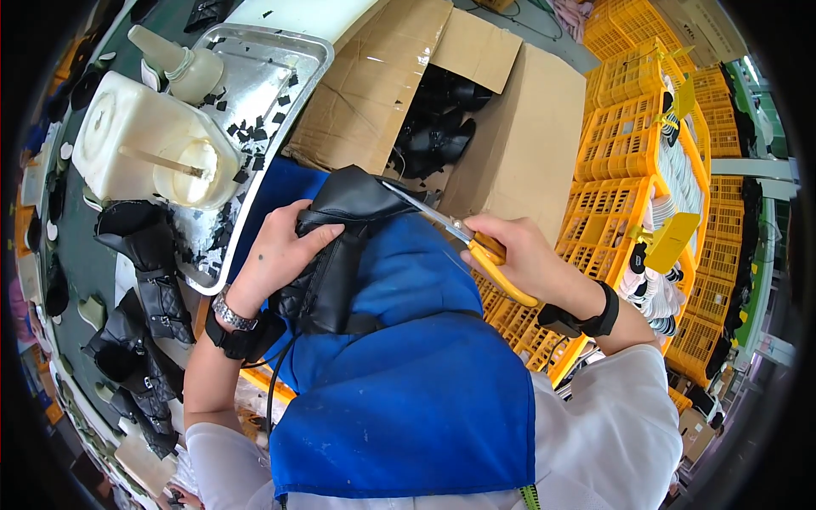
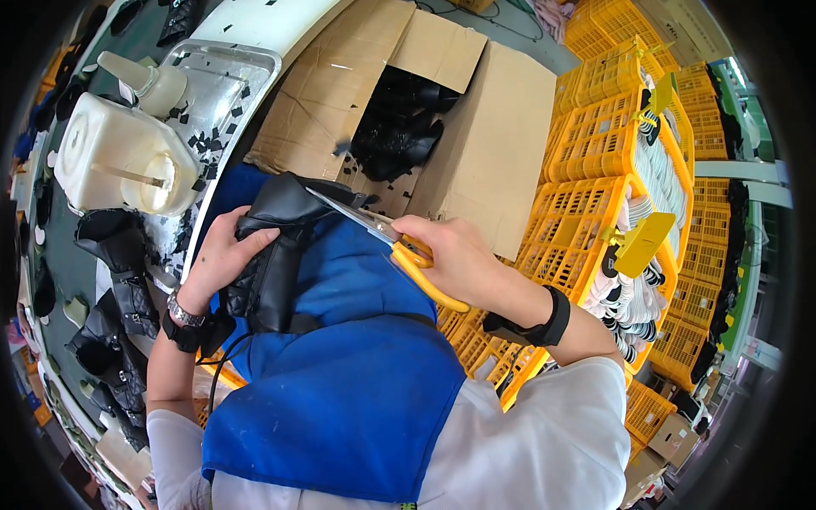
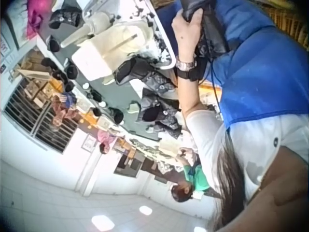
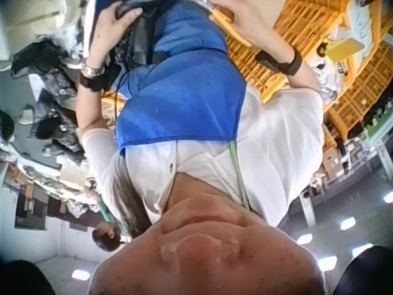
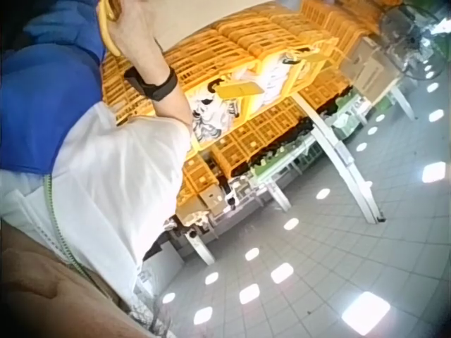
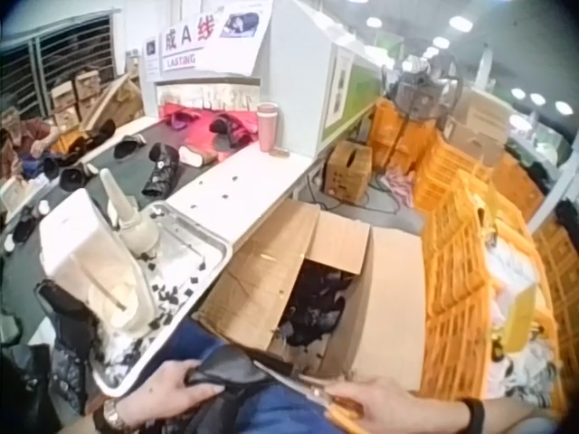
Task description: Trims edges of shoe boots and applies adhesive with a brush.
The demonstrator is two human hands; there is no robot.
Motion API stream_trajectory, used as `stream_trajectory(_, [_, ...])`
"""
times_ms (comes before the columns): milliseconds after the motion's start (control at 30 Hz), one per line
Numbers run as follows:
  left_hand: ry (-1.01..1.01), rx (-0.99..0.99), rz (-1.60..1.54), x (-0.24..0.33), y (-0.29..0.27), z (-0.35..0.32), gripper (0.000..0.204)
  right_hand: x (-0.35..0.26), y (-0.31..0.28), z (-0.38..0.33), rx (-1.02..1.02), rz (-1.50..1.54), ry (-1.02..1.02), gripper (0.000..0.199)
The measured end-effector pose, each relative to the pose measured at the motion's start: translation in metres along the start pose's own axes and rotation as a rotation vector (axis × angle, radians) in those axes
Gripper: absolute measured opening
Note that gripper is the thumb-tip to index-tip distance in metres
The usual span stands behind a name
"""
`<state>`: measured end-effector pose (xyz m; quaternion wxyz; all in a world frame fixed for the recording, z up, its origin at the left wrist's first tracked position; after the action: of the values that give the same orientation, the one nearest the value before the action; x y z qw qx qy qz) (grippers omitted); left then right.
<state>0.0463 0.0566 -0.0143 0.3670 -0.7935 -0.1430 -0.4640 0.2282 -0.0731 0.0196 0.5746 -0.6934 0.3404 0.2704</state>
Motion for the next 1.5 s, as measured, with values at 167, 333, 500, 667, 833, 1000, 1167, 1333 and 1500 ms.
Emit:
stream_trajectory(167, [-0.011, 0.005, 0.003, -0.001, 0.0, 0.0, 0.038, 0.015, -0.028, -0.002, 0.13, -0.034, 0.033, 0.028])
stream_trajectory(333, [0.031, 0.052, -0.01, 0.016, -0.02, -0.014, 0.039, 0.068, -0.074, 0.026, 0.254, -0.1, 0.234, 0.04])
stream_trajectory(500, [-0.02, 0.261, -0.437, 0.012, -0.089, -0.072, 0.04, 0.069, -0.09, 0.095, 0.241, 0.178, 0.113, 0.046])
stream_trajectory(667, [0.148, 0.861, -0.697, -0.02, -0.18, -0.194, 0.048, 0.019, -0.097, 0.22, 0.385, 0.052, -0.141, 0.047])
stream_trajectory(833, [0.178, 1.27, -0.878, -0.087, -0.18, -0.326, 0.065, -0.023, -0.083, 0.35, 0.468, -0.36, -0.202, 0.051])
stream_trajectory(1000, [0.22, 1.409, -0.855, -0.075, -0.167, -0.377, 0.064, 0.008, -0.034, 0.412, 0.098, -0.837, -0.001, 0.047])
stream_trajectory(1167, [-0.28, 1.461, -0.581, -0.098, -0.156, -0.373, 0.063, -0.035, -0.068, 0.383, 0.285, -0.662, -0.136, 0.041])
stream_trajectory(1333, [0.007, 1.333, -0.069, -0.016, -0.171, -0.294, 0.073, -0.218, -0.001, 0.213, 0.094, 0.342, -0.521, 0.023])
stream_trajectory(1500, [-0.046, 1.313, 0.358, 0.007, -0.146, -0.288, 0.069, -0.349, 0.09, 0.013, 0.058, -0.105, -1.342, 0.043])
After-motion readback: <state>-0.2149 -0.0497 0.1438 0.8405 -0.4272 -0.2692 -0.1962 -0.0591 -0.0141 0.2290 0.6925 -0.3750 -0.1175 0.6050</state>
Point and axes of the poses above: each hand's wrist, its own z-axis towards the middle knuckle, its own y-axis out of the palm, x = y × z, the point moved 10 cm from there along z, towards the middle knuckle, and after that the axes turned 4 degrees about x, right-handed, at the moved point
